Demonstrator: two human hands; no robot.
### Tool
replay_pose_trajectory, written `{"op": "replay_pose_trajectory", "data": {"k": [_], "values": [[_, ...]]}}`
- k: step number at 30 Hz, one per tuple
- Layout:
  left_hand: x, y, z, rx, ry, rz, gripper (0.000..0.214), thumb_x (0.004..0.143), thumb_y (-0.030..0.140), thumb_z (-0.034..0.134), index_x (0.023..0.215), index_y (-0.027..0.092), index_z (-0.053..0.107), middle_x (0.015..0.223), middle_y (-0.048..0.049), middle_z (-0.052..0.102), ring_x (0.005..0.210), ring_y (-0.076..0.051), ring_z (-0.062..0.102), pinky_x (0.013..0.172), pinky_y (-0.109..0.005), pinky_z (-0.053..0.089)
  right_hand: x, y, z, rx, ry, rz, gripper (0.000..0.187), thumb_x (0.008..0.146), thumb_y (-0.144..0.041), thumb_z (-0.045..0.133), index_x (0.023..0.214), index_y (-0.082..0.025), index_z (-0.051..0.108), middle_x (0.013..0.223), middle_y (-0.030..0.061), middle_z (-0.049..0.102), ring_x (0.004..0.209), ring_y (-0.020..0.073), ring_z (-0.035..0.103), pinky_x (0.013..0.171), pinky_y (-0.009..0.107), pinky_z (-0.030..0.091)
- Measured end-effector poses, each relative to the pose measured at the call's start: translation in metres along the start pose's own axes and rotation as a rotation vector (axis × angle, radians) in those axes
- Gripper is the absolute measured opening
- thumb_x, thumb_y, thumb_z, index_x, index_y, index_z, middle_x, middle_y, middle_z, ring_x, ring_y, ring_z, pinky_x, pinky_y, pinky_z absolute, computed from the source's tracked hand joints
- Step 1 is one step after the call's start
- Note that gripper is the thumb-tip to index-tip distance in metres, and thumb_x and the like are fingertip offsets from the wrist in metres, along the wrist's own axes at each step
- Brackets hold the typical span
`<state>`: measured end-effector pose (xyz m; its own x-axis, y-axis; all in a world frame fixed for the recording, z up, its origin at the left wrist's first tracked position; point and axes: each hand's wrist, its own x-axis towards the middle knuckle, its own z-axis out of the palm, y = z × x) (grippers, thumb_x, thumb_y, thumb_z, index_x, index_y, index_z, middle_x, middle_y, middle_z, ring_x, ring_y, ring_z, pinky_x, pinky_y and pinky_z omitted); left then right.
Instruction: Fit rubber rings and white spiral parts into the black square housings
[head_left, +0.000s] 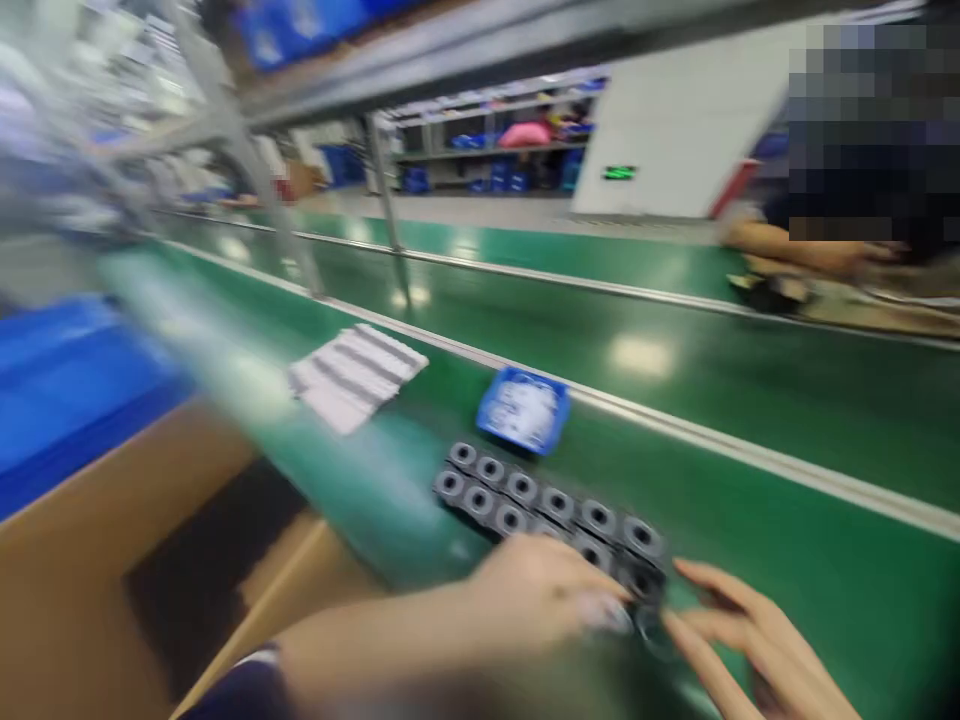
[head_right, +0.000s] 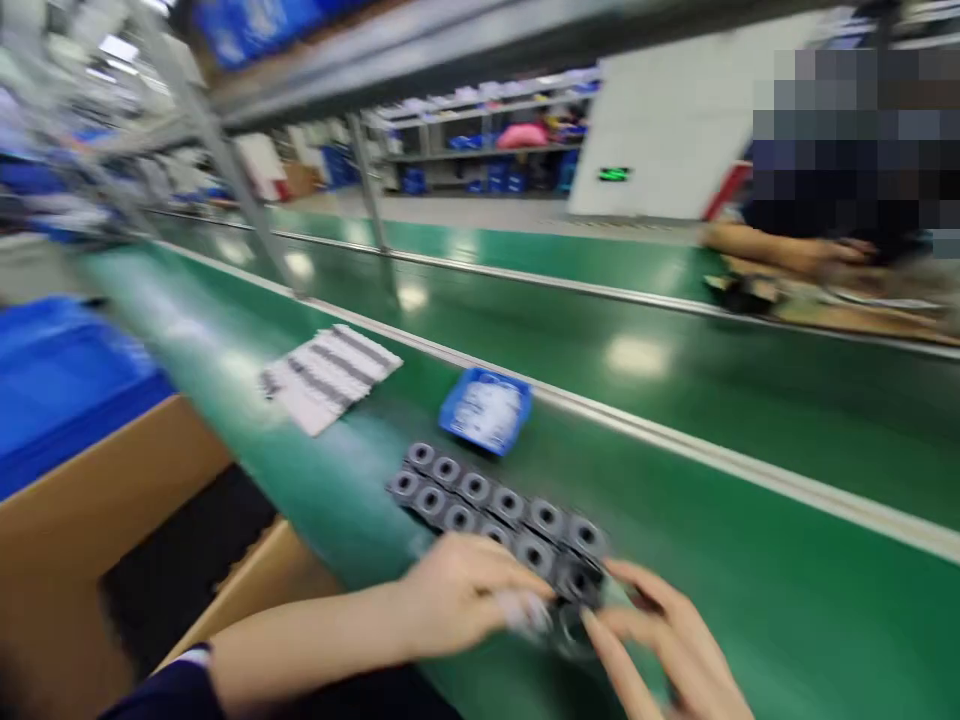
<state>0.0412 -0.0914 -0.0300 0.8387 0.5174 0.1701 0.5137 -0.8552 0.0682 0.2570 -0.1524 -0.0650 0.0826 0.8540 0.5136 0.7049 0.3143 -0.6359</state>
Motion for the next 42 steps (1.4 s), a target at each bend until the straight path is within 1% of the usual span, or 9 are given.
{"op": "replay_pose_trajectory", "data": {"k": [2,5,12,17,22,26,29,33,42], "values": [[0.002,-0.008,0.009,-0.432,0.307,-0.084,0.032,0.101,0.026,0.042,0.102,0.019,0.073,0.094,-0.0012,0.078,0.082,-0.011,0.073,0.077,-0.019,0.06,-0.005,0.0,-0.021,-0.126,0.018,0.135,0.019,0.091,-0.044,0.059,0.091,-0.027,0.067,0.122,0.0075,0.062,0.104,0.026,0.062,0.087,0.044,0.053],[0.002,-0.026,0.017,-0.558,0.415,-0.076,0.022,0.096,0.02,0.05,0.103,0.018,0.071,0.097,-0.0057,0.076,0.088,-0.016,0.073,0.079,-0.026,0.062,0.003,0.0,-0.029,-0.17,0.047,0.219,0.019,0.092,-0.037,0.059,0.08,-0.024,0.065,0.114,0.0081,0.064,0.105,0.0249,0.063,0.089,0.043,0.052],[0.01,-0.011,0.028,-0.37,0.374,0.329,0.025,0.095,0.01,0.045,0.107,0.015,0.067,0.116,-0.0125,0.071,0.118,-0.021,0.063,0.104,-0.047,0.051,0.009,-0.005,-0.002,-0.134,-0.071,0.125,0.007,0.091,-0.022,0.059,0.085,-0.021,0.062,0.117,0.0102,0.06,0.116,0.0238,0.055,0.095,0.044,0.05],[0.017,-0.003,0.039,-0.27,0.315,0.418,0.021,0.096,0.011,0.049,0.107,0.009,0.067,0.118,-0.0148,0.07,0.122,-0.024,0.06,0.107,-0.052,0.047,0.004,-0.001,0.002,-0.159,-0.049,0.114,0.01,0.093,-0.019,0.055,0.102,-0.021,0.058,0.114,0.0113,0.057,0.113,0.0241,0.054,0.095,0.046,0.049],[0.014,-0.005,0.041,-0.207,0.283,0.471,0.021,0.093,0.009,0.051,0.106,0.008,0.068,0.123,-0.0152,0.067,0.131,-0.031,0.051,0.109,-0.056,0.044,-0.001,0.007,0.007,0.09,-0.075,0.328,0.022,0.096,-0.023,0.05,0.119,-0.022,0.052,0.092,0.0042,0.056,0.078,0.015,0.06,0.072,0.03,0.056],[0.013,-0.004,0.043,-0.177,0.231,0.467,0.021,0.093,0.011,0.051,0.105,0.01,0.069,0.127,-0.0124,0.066,0.129,-0.032,0.052,0.108,-0.056,0.044,0.0,0.01,0.008,0.217,-0.069,0.425,0.024,0.097,-0.029,0.05,0.12,-0.022,0.05,0.088,0.002,0.055,0.074,0.0136,0.06,0.069,0.028,0.056],[0.013,-0.002,0.044,-0.178,0.221,0.446,0.02,0.094,0.012,0.052,0.104,0.011,0.069,0.128,-0.0109,0.065,0.126,-0.031,0.055,0.108,-0.056,0.043,0.007,0.012,0.001,0.112,-0.055,0.365,0.029,0.097,-0.031,0.051,0.125,-0.023,0.051,0.106,0.0073,0.059,0.092,0.0174,0.062,0.082,0.034,0.056],[0.011,-0.001,0.036,-0.186,0.253,0.439,0.021,0.095,0.012,0.049,0.103,0.011,0.069,0.124,-0.0117,0.067,0.123,-0.029,0.057,0.108,-0.054,0.043,0.013,0.013,-0.003,0.05,-0.221,0.226,0.042,0.099,-0.03,0.046,0.141,-0.027,0.04,0.138,0.0083,0.052,0.129,0.0209,0.046,0.109,0.044,0.043],[-0.02,-0.014,0.017,-0.318,0.101,0.462,0.031,0.101,0.018,0.037,0.113,0.011,0.065,0.117,-0.0076,0.071,0.108,-0.021,0.065,0.097,-0.035,0.053,0.005,0.014,0.007,-0.04,-0.348,0.072,0.072,0.09,-0.048,0.06,0.149,-0.023,0.027,0.149,0.013,0.039,0.14,0.0275,0.033,0.115,0.049,0.035]]}}
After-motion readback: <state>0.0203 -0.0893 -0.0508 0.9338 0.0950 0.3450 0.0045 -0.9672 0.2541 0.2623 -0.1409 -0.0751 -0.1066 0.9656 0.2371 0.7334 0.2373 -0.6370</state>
